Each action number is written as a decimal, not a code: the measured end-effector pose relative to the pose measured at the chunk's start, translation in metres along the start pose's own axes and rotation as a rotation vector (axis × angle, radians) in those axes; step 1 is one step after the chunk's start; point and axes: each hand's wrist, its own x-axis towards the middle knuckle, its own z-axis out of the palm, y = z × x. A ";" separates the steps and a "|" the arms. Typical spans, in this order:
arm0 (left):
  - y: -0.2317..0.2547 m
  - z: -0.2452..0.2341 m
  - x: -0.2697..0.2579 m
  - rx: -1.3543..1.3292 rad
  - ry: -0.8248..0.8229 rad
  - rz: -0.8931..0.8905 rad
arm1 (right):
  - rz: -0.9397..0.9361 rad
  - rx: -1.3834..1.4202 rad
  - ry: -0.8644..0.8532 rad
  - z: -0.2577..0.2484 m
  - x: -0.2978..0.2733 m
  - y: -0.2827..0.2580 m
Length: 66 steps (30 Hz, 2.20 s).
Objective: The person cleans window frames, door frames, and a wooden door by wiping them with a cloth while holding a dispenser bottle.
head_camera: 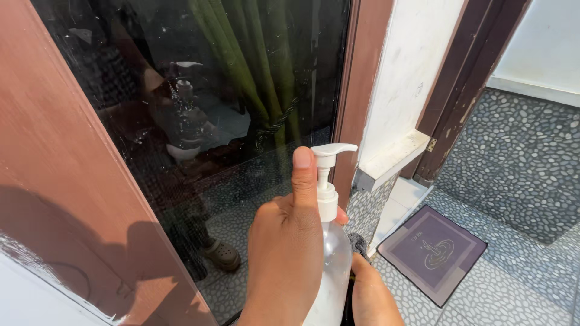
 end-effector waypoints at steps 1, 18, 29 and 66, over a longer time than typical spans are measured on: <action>0.000 0.008 0.001 0.007 0.000 -0.003 | -0.004 -0.037 -0.001 0.004 0.001 -0.008; -0.027 0.044 -0.026 -0.543 0.480 0.092 | -0.081 -0.281 -0.323 0.012 -0.070 -0.090; -0.012 -0.004 -0.061 -0.143 0.649 -0.084 | 0.271 -0.115 -0.860 0.073 -0.137 -0.121; -0.008 -0.185 -0.078 -0.142 0.914 -0.101 | -1.351 -0.315 -1.114 0.292 -0.245 -0.168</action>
